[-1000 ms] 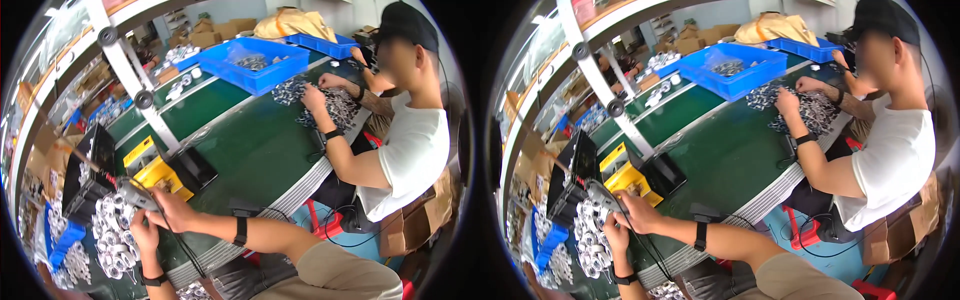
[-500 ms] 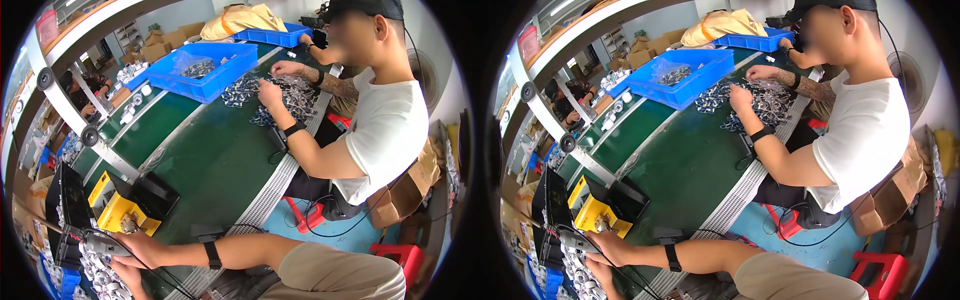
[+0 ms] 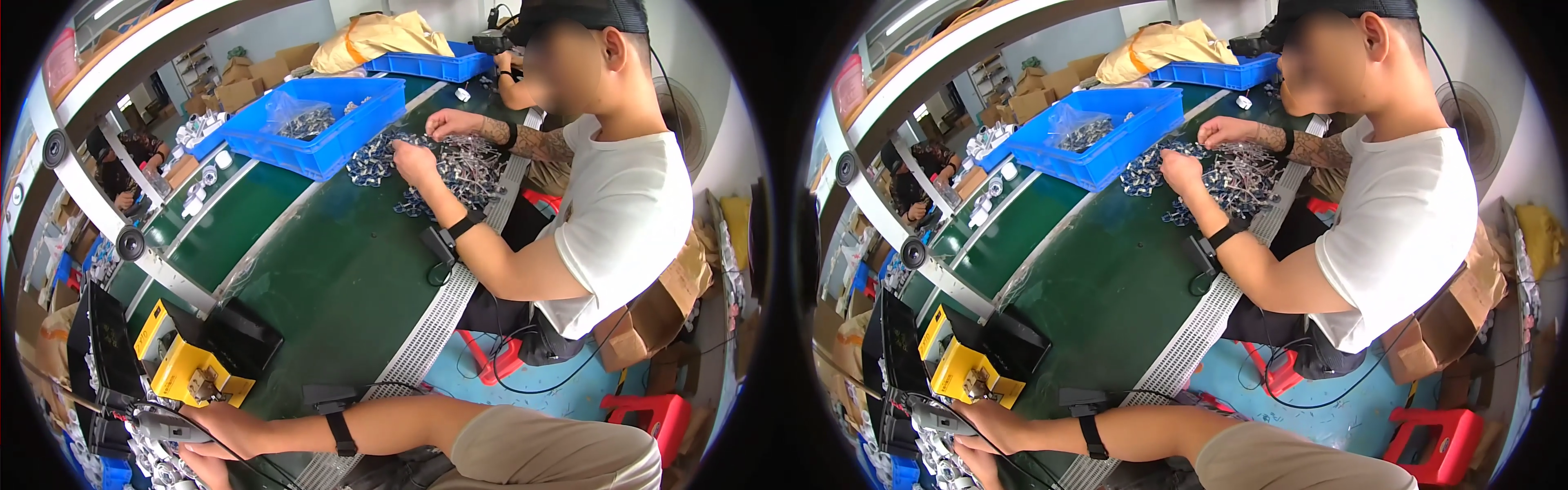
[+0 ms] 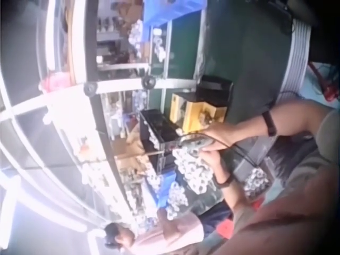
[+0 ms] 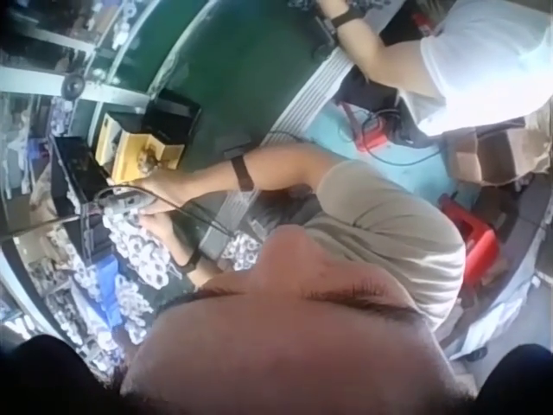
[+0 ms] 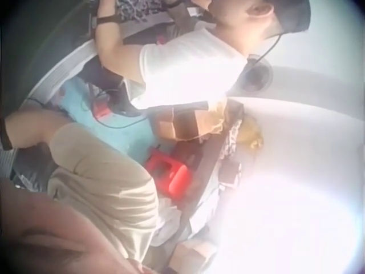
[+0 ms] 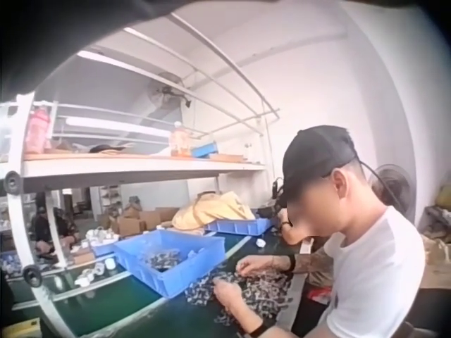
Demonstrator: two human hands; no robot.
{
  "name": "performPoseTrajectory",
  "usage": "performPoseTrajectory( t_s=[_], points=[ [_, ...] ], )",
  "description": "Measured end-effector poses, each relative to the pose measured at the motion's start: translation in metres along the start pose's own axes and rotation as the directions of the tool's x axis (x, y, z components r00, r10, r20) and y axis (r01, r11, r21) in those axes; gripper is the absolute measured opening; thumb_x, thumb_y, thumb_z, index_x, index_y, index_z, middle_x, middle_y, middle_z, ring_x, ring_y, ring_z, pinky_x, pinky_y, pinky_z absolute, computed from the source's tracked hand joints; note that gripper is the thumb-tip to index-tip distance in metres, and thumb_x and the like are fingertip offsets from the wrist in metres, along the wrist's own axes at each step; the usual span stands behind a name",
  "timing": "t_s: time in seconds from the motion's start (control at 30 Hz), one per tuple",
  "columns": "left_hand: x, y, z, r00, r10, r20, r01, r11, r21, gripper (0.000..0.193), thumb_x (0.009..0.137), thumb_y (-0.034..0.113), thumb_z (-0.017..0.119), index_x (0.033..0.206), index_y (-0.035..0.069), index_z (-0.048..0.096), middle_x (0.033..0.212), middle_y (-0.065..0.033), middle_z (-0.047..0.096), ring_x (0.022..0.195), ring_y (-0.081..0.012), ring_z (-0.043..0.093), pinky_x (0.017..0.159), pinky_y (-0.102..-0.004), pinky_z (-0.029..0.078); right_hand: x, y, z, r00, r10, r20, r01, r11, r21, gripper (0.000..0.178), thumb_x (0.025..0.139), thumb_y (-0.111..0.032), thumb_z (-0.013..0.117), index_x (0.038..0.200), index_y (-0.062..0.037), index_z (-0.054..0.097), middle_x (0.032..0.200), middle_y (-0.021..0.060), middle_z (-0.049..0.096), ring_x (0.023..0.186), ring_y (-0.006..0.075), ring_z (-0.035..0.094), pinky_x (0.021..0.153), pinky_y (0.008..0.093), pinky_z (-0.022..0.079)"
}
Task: The person assembles camera components by inserting a circuit board into a white plastic housing, connecting wires, and securing the assembly with a power screwdriver.
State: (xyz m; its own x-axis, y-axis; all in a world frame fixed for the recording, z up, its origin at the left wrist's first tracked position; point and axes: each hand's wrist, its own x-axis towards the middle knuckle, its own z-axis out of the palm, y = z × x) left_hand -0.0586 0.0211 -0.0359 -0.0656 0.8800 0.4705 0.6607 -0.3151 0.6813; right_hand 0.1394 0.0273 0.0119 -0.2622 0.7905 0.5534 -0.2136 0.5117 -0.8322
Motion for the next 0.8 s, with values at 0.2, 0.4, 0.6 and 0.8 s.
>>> performPoseTrajectory(
  t_s=[0.2, 0.4, 0.6, 0.8],
  points=[
    [0.001, 0.012, 0.005, 0.999, -0.013, 0.030, 0.015, 0.997, -0.078, 0.022, 0.090, 0.011, 0.053, 0.106, -0.004, 0.056, 0.098, -0.0109, 0.064, 0.090, -0.0187, 0.059, 0.080, -0.0322, 0.047, -0.001, 0.008, 0.001, 1.000, -0.019, 0.021, 0.019, 1.000, -0.016, 0.042, 0.080, -0.026, 0.064, 0.104, 0.0047, 0.049, 0.082, 0.0269, 0.060, 0.081, 0.0441, 0.059, 0.071, 0.0457, 0.045],
    [-0.005, 0.011, -0.006, 0.992, -0.107, -0.063, 0.102, 0.992, -0.074, 0.024, 0.090, 0.014, 0.053, 0.104, -0.005, 0.056, 0.095, -0.0109, 0.063, 0.087, -0.0184, 0.060, 0.078, -0.0324, 0.048, 0.000, 0.002, 0.011, 0.999, -0.042, -0.025, 0.042, 0.999, -0.006, 0.036, 0.080, -0.023, 0.063, 0.101, 0.0030, 0.049, 0.080, 0.0252, 0.060, 0.080, 0.0438, 0.059, 0.069, 0.0464, 0.045],
    [0.002, -0.004, 0.016, 0.993, -0.120, -0.008, 0.116, 0.972, -0.207, 0.022, 0.092, 0.014, 0.050, 0.105, -0.003, 0.056, 0.095, -0.0083, 0.063, 0.085, -0.0157, 0.058, 0.076, -0.0308, 0.047, 0.000, 0.014, 0.001, 0.999, -0.019, -0.039, 0.017, 0.998, -0.067, 0.034, 0.080, -0.024, 0.063, 0.099, 0.0006, 0.050, 0.080, 0.0237, 0.060, 0.080, 0.0436, 0.059, 0.068, 0.0456, 0.045],
    [0.006, 0.007, 0.022, 0.993, -0.114, 0.037, 0.119, 0.973, -0.196, 0.021, 0.091, 0.012, 0.048, 0.098, -0.006, 0.057, 0.090, -0.0116, 0.064, 0.083, -0.0182, 0.059, 0.075, -0.0325, 0.048, 0.001, 0.016, 0.000, 0.992, -0.079, -0.094, 0.068, 0.990, -0.120, 0.039, 0.081, -0.025, 0.065, 0.106, 0.0017, 0.051, 0.085, 0.0247, 0.062, 0.079, 0.0434, 0.060, 0.069, 0.0454, 0.046]
  ],
)
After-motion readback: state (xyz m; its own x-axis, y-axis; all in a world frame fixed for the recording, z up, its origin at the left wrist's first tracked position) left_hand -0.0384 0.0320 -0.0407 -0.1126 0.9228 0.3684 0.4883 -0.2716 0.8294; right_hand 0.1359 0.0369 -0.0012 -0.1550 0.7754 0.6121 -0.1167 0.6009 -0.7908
